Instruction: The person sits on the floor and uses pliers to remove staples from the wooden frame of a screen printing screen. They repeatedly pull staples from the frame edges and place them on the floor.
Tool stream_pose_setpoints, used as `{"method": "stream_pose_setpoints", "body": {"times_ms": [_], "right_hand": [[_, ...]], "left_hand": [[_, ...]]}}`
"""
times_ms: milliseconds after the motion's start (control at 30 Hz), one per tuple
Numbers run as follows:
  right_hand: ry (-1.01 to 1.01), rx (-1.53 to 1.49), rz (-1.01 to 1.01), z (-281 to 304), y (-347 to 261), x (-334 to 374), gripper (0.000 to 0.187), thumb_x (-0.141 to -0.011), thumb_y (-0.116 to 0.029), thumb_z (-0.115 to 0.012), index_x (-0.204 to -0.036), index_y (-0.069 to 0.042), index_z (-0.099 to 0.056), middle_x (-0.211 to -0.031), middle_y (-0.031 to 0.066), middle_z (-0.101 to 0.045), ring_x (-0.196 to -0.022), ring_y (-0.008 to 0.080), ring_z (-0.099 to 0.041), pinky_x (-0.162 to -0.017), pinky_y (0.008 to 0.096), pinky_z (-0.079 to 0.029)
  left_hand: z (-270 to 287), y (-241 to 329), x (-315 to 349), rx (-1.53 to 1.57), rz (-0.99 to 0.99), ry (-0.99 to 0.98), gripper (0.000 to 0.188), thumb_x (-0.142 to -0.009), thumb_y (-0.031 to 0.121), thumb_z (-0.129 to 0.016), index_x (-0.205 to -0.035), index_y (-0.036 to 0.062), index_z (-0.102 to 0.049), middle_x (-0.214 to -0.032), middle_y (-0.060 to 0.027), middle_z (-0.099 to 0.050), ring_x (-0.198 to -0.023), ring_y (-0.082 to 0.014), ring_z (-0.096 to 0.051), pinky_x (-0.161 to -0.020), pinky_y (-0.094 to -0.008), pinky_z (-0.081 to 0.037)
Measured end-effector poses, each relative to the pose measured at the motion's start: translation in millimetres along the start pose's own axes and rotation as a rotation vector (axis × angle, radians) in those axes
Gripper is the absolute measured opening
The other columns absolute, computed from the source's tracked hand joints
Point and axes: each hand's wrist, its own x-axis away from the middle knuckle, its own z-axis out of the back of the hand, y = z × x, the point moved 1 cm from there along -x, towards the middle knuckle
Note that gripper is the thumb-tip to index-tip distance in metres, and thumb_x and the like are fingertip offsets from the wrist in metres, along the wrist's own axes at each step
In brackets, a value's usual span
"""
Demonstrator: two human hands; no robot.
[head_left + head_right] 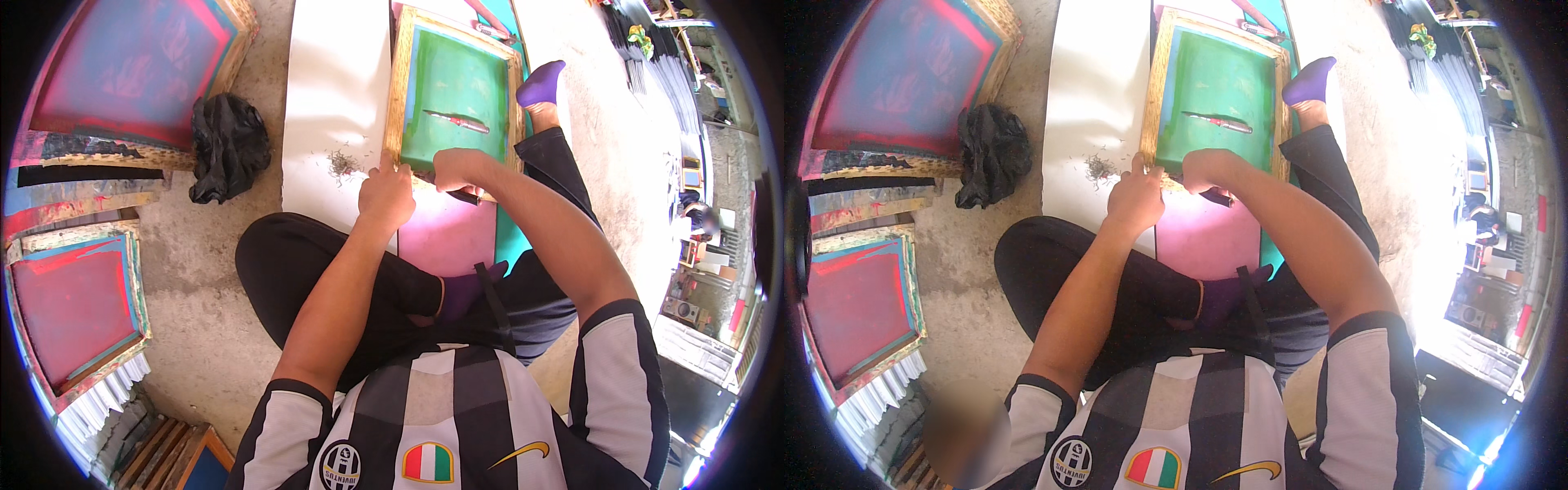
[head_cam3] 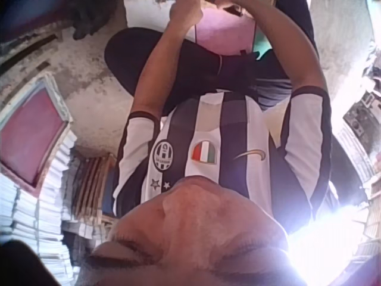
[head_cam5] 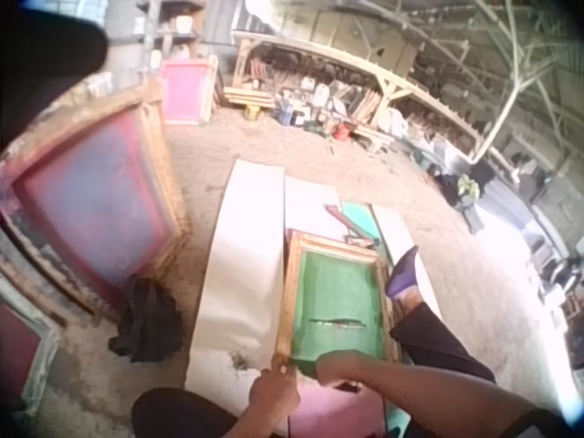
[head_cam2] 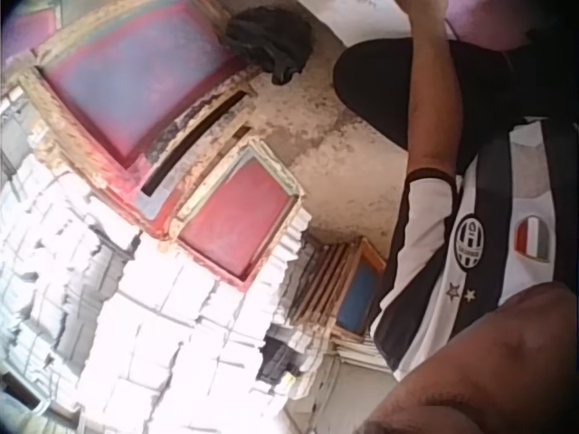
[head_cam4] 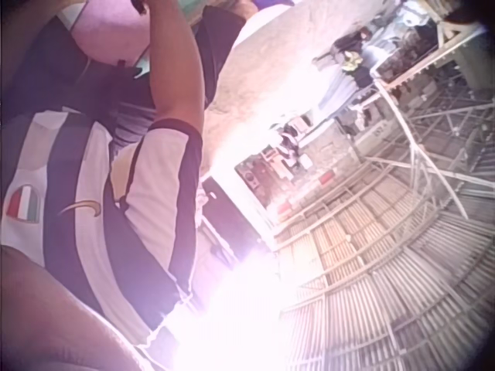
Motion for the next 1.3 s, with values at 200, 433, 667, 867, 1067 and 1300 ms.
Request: {"method": "stream_pose_setpoints", "body": {"times_ms": [200,433,667,867,1067,1300], "right_hand": [[-0.117,-0.076,-0.090,0.7,6.8,-22.7,0.026,-0.087,-0.017,-0.068,-0.094,0.008,-0.068,-0.072,0.0218,-0.067,-0.062,0.0352,-0.069,-0.057,0.0498,-0.058],[-0.234,-0.187,-0.136,-11.8,13.2,-36.1,0.022,-0.090,-0.014,-0.064,-0.102,0.004,-0.064,-0.080,0.0215,-0.066,-0.066,0.0346,-0.068,-0.059,0.0540,-0.058],[-0.083,-0.463,-0.161,-43.1,17.7,-33.6,0.027,-0.092,-0.012,-0.056,-0.109,0.007,-0.063,-0.077,0.0212,-0.068,-0.060,0.0315,-0.070,-0.053,0.0496,-0.058],[0.187,-0.445,-0.102,-75.0,7.8,-5.7,0.032,-0.090,-0.014,-0.054,-0.100,0.011,-0.071,-0.094,0.0311,-0.073,-0.077,0.0369,-0.075,-0.071,0.0512,-0.061],[0.417,-0.501,-0.101,-116.3,6.2,-25.8,0.038,-0.093,-0.023,-0.058,-0.115,0.006,-0.071,-0.111,0.0304,-0.072,-0.106,0.0433,-0.071,-0.097,0.0512,-0.055],[0.465,-0.590,-0.097,-124.5,3.1,-33.9,0.039,-0.094,-0.026,-0.059,-0.117,0.004,-0.070,-0.114,0.0293,-0.072,-0.109,0.0430,-0.071,-0.097,0.0522,-0.055]], "left_hand": [[-2.2,0.6,0.7,0.014,-0.011,0.007,0.039,-0.084,0.010,-0.069,-0.121,-0.0002,-0.065,-0.144,-0.0273,-0.045,-0.109,-0.0420,-0.066,-0.089,-0.0472,-0.059],[-3.4,0.1,-0.5,0.011,-0.014,0.005,0.034,-0.084,0.011,-0.068,-0.117,-0.0001,-0.067,-0.144,-0.0277,-0.044,-0.108,-0.0422,-0.067,-0.088,-0.0478,-0.059],[1.5,0.3,-0.8,0.013,0.017,-0.041,0.036,-0.085,0.010,-0.068,-0.119,0.0010,-0.067,-0.148,-0.0276,-0.043,-0.113,-0.0423,-0.065,-0.091,-0.0472,-0.059],[1.7,4.7,-2.8,0.014,0.045,-0.087,0.040,-0.085,0.009,-0.066,-0.125,0.0034,-0.066,-0.156,-0.0260,-0.036,-0.116,-0.0422,-0.063,-0.092,-0.0473,-0.059],[-1.0,2.0,-1.0,0.011,0.070,-0.079,0.041,-0.085,0.007,-0.065,-0.126,0.0082,-0.065,-0.157,-0.0217,-0.036,-0.118,-0.0420,-0.062,-0.091,-0.0484,-0.059],[0.9,0.0,-0.5,0.023,0.075,-0.076,0.046,-0.089,0.007,-0.061,-0.134,0.0168,-0.062,-0.154,-0.0229,-0.038,-0.115,-0.0477,-0.063,-0.096,-0.0545,-0.055]]}}
